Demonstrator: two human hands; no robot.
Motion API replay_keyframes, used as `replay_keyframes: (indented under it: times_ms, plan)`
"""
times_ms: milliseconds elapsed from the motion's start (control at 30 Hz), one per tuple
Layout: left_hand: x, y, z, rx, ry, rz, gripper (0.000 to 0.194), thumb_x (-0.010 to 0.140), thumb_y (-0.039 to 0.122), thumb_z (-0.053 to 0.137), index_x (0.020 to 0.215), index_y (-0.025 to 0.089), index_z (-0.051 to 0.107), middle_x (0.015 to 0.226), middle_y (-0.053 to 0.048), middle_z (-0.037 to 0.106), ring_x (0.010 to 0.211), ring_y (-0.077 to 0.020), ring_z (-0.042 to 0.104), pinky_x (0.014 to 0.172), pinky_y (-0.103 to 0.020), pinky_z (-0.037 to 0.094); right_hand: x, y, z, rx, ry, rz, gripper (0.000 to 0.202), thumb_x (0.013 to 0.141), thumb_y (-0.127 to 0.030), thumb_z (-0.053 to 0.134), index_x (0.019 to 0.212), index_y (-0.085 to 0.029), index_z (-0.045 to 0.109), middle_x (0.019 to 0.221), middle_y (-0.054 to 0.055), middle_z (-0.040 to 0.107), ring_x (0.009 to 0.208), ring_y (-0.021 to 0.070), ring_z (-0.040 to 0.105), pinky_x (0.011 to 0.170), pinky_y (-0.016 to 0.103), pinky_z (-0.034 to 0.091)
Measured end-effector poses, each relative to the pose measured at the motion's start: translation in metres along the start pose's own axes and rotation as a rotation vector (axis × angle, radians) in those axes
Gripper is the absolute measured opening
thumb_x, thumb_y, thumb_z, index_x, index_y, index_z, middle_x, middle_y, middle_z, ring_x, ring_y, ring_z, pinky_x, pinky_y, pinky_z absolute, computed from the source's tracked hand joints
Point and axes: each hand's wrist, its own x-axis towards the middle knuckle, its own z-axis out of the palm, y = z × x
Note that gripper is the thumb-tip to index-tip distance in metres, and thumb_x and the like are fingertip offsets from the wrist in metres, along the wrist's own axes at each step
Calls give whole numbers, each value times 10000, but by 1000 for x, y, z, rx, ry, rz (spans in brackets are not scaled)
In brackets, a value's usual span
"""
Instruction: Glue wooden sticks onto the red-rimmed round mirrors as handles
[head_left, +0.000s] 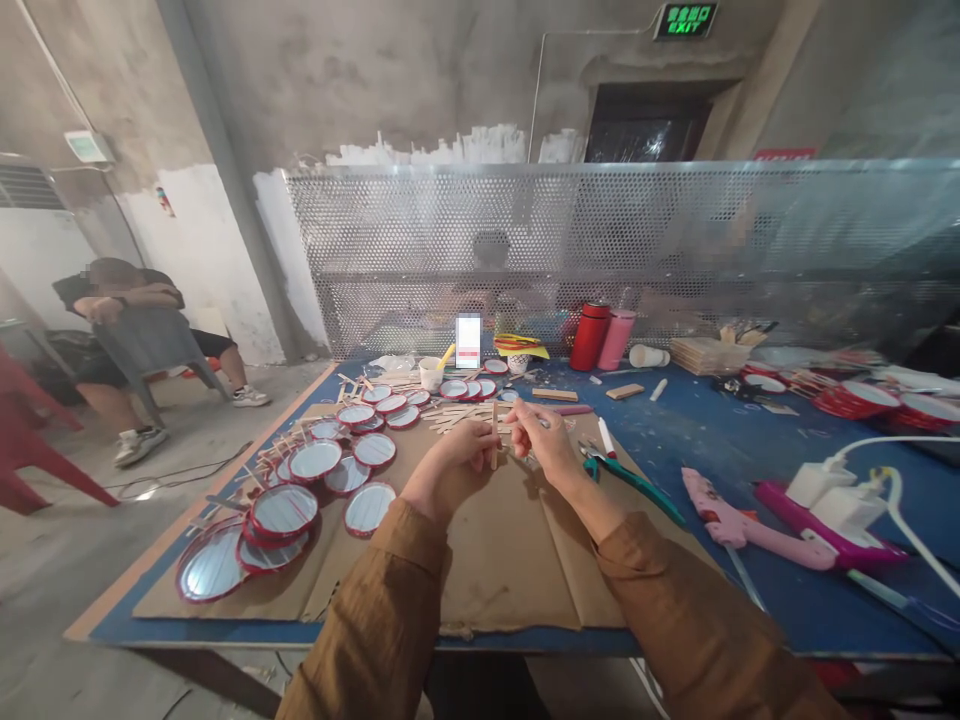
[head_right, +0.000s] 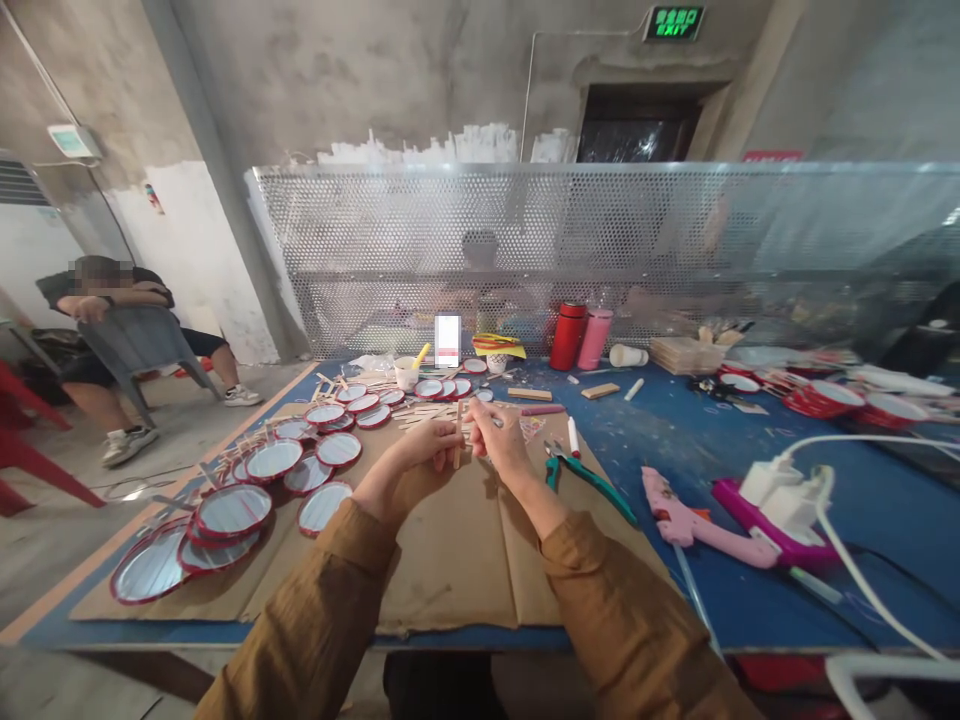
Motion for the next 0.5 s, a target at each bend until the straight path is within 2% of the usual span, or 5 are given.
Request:
replay_keyframes:
  times_ms: [300,500]
  plan:
    - [5,-7,0,9,-34,19,279,863,340,522,664,146,550,528,-21,598,378,-66,462,433,-200,356,1,4,-3,8,-1,-27,550,749,-720,573,711,-174,636,488,-37,524,353,84,488,357,196,416]
    - [4,-4,0,26,-28,-5,297,866,338,524,647,142,560,507,-25,584,384,-71,462,438,-202,358,0,1,-3,-24,-12,-30,559,739,-731,572,705,-176,633,485,-39,519,348,84,485,349,195,408]
